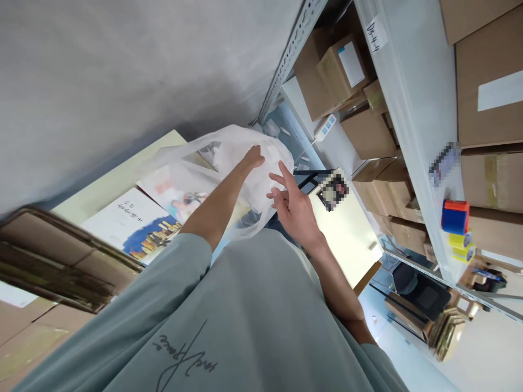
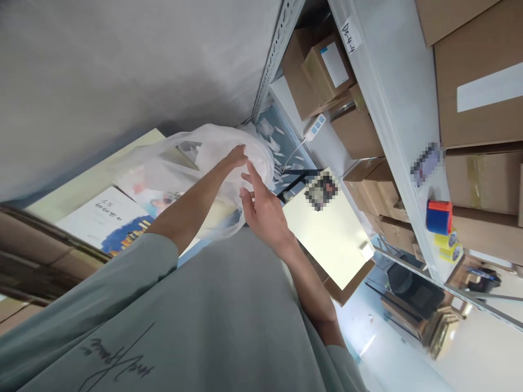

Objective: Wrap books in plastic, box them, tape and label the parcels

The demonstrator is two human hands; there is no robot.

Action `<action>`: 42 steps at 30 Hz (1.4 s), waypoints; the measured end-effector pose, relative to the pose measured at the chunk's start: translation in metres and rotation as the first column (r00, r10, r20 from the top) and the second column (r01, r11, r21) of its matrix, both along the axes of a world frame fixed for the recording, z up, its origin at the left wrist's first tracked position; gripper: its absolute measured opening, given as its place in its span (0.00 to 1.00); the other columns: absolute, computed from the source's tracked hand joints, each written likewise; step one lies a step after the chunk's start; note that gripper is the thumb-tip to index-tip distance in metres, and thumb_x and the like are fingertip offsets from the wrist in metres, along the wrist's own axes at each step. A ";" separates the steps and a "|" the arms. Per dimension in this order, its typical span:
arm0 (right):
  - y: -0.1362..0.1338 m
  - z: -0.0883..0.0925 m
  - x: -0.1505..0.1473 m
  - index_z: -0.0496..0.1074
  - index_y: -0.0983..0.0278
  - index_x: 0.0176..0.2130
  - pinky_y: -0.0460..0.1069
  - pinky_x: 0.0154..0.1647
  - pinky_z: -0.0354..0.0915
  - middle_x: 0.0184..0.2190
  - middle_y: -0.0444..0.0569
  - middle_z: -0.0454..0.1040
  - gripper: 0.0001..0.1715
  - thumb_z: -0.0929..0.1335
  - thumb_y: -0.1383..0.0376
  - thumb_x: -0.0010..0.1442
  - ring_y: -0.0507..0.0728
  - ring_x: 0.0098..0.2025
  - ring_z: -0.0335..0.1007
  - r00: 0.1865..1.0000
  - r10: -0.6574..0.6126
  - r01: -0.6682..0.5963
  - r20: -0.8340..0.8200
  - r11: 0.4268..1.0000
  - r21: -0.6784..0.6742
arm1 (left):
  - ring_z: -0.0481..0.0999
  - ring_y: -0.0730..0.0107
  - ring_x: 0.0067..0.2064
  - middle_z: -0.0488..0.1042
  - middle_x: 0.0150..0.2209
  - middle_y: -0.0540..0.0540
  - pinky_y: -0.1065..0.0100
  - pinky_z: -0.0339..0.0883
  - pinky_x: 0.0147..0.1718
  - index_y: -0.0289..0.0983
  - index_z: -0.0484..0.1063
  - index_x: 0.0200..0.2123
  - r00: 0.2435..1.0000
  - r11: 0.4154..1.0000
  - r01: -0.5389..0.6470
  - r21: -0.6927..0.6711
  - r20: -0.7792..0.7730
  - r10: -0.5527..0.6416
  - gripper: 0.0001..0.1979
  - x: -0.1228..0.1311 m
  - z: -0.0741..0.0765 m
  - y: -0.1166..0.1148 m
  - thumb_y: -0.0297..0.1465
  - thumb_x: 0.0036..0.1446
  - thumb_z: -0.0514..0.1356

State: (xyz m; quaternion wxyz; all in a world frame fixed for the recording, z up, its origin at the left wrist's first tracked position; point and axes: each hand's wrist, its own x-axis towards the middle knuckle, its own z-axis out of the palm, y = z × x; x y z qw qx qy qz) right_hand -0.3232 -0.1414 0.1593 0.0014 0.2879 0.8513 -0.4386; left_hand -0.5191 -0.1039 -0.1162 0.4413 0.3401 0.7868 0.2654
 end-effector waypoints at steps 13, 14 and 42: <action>0.005 -0.032 -0.004 0.64 0.55 0.81 0.69 0.78 0.72 0.77 0.60 0.71 0.38 0.71 0.58 0.79 0.69 0.79 0.69 0.987 0.106 -0.121 0.117 0.984 0.134 | 0.86 0.52 0.60 0.87 0.57 0.39 0.45 0.76 0.70 0.35 0.73 0.75 0.934 0.906 -0.253 0.339 0.330 0.137 0.32 0.042 0.103 -0.141 0.36 0.72 0.55; 0.003 -0.033 -0.007 0.63 0.56 0.81 0.70 0.80 0.68 0.79 0.61 0.69 0.40 0.73 0.60 0.77 0.70 0.81 0.66 0.984 0.122 -0.143 0.133 0.976 0.164 | 0.86 0.53 0.59 0.87 0.58 0.40 0.45 0.77 0.70 0.37 0.73 0.76 0.927 0.890 -0.272 0.367 0.348 0.140 0.32 0.046 0.115 -0.151 0.38 0.73 0.56; 0.053 0.117 0.027 0.84 0.44 0.54 0.70 0.60 0.83 0.55 0.47 0.88 0.15 0.67 0.52 0.78 0.70 0.59 0.85 0.948 -0.126 0.232 -0.293 0.903 0.362 | 0.82 0.57 0.64 0.82 0.57 0.49 0.47 0.79 0.63 0.48 0.78 0.47 0.803 0.536 -0.126 0.835 -0.232 0.549 0.13 0.006 0.290 -0.154 0.50 0.77 0.65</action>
